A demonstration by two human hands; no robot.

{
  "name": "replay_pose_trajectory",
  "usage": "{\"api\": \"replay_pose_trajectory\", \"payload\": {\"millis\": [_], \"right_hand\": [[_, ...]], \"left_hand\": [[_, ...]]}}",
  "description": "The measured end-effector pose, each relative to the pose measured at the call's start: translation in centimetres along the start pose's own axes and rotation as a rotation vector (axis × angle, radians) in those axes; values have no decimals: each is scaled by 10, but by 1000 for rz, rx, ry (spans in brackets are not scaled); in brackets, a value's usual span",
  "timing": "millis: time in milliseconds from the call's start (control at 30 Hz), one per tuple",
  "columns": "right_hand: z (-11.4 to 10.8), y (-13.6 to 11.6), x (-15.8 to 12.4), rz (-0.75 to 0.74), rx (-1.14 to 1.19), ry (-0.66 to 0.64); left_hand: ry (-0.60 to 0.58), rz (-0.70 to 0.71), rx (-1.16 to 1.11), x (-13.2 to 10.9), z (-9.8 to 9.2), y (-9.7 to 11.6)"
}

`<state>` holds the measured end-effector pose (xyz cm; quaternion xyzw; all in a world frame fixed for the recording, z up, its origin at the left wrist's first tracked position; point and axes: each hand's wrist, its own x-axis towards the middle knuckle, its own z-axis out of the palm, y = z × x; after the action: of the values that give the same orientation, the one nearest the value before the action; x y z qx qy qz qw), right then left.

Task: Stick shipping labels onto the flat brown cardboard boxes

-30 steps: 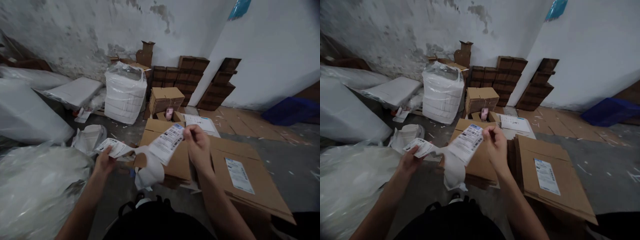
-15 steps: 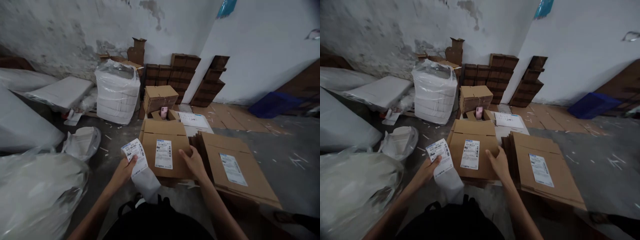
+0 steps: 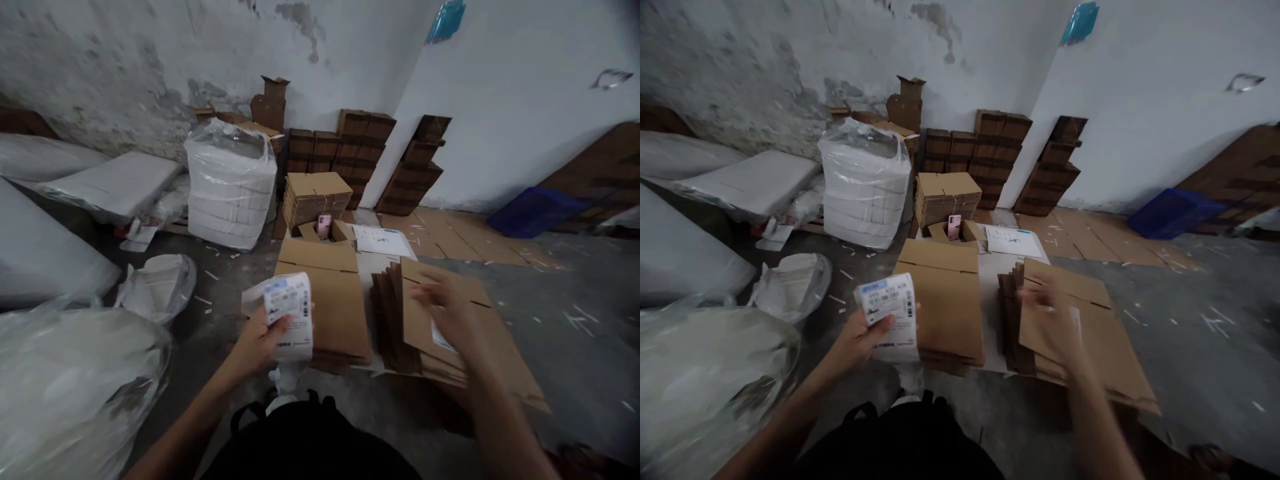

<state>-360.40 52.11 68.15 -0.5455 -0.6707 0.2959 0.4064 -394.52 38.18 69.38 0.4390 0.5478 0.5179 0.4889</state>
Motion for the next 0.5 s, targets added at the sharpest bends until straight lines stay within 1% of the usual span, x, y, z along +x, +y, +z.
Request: {"api": "replay_pose_trajectory", "payload": {"millis": [33,67,100,133,167,200,233,267,333,400,433,467,500], "right_hand": [[35,-33,-8,-30,114,-276],[66,-63,-16,-78,186,-508],[91,-88,-22,-137,210,-601],[110,-105,-28,-192,214,-652],[124,-116,-32,-239,203,-635],[133,-121,-36,-273,188,-584],[139,-122,-40,-295,176,-541],[144,-121,-45,-315,166,-524],[149,-120,-54,-395,150,-555],[146,-125,-58,-512,147,-588],[142,-129,-56,-551,173,-574],[137,-132,-51,-551,223,-532],[131,-133,-42,-518,291,-454]], "left_hand": [[-30,18,74,0,4,-2],[-44,33,143,-1,5,-5],[-41,35,191,-2,5,-7],[-43,12,198,-4,4,-9],[-46,-30,146,-6,1,-9],[-48,-89,34,-8,-2,-8],[-30,-155,-122,-10,-5,-6],[14,-224,-295,-11,-8,-4],[161,-366,-593,-9,-13,0],[327,-452,-727,-2,-22,1],[407,-443,-743,3,-29,-1],[483,-404,-751,7,-38,-5],[560,-345,-757,11,-47,-8]]}}
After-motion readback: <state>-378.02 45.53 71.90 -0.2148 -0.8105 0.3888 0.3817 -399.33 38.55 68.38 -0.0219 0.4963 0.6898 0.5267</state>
